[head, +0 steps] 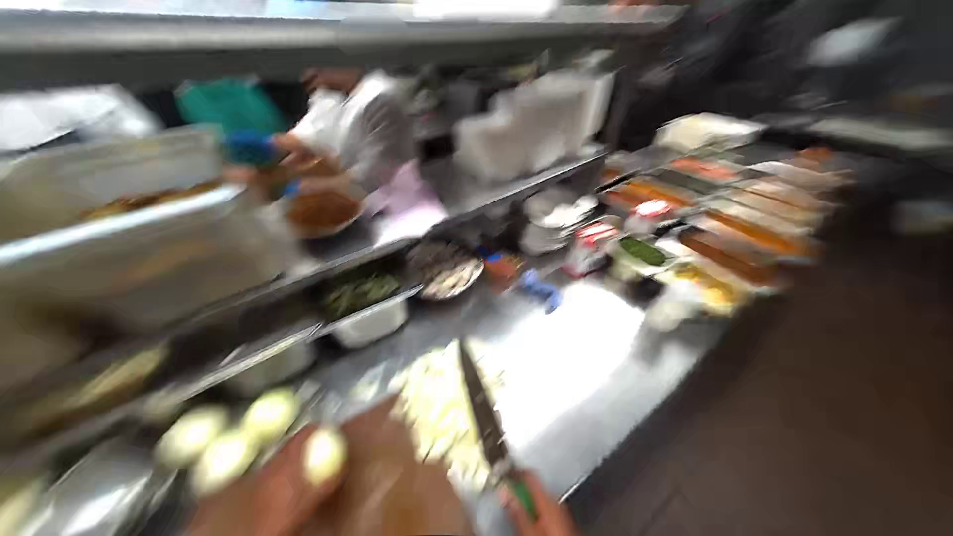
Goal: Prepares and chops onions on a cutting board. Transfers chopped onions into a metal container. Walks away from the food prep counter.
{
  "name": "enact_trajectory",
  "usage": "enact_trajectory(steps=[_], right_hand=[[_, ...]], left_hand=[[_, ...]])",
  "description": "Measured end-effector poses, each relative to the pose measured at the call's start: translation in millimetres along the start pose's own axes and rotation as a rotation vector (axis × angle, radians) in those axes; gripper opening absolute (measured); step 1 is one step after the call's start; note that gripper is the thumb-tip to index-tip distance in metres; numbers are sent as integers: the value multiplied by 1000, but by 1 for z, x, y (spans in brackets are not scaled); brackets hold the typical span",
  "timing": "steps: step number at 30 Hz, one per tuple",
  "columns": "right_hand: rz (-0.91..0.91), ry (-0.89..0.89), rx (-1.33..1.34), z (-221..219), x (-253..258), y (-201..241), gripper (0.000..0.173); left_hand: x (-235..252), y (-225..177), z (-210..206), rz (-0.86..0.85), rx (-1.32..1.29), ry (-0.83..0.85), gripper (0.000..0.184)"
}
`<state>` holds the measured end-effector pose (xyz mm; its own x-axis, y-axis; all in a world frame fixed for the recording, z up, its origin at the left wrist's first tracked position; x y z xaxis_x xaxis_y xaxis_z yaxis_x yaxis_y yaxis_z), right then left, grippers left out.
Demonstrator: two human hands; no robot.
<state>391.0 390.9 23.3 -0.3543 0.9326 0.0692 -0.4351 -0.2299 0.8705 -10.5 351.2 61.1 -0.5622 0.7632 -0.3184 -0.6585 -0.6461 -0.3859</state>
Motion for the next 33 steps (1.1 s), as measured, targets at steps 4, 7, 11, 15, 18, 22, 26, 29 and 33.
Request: enact_trajectory(steps=[4, 7, 11, 15, 18, 22, 26, 29, 33], right_hand=[[224, 331, 8, -54, -13, 36, 39], [272, 507, -160, -103, -27, 55, 42], [247, 814, -456, -140, -30, 96, 45], [290, 979, -628, -152, -30, 130, 41], [291, 1027, -725, -149, -30, 144, 40], [243, 1115, -827, -144, -23, 165, 40], [151, 1181, -845, -170, -9, 181, 38], [172, 1148, -842, -199, -6, 167, 37], [205, 1072, -776, -243, -15, 121, 40]], left_hand=[[-71, 86, -49, -10, -16, 73, 101], [-87, 119, -68, -131, -25, 4, 109], [-106, 152, -53, 54, -185, -89, 85], [-120, 146, -66, 44, -410, -266, 60], [-118, 134, -77, 83, -382, -270, 60], [-117, 136, -83, 51, -397, -329, 54], [-118, 138, -80, 38, -379, -344, 54], [-117, 138, -79, 55, -381, -318, 56], [-124, 141, -83, 63, -377, -313, 56]])
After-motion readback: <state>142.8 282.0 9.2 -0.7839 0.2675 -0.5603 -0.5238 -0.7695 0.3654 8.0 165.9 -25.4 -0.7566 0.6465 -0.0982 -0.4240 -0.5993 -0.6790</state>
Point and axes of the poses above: each hand's wrist, its own x-axis towards the middle knuckle, its own z-axis out of the back of the hand, y = z × x, the point moved 5 cm from there along x, towards the middle knuckle, and after that the axes turned 15 degrees about z, right-handed, at the moved point
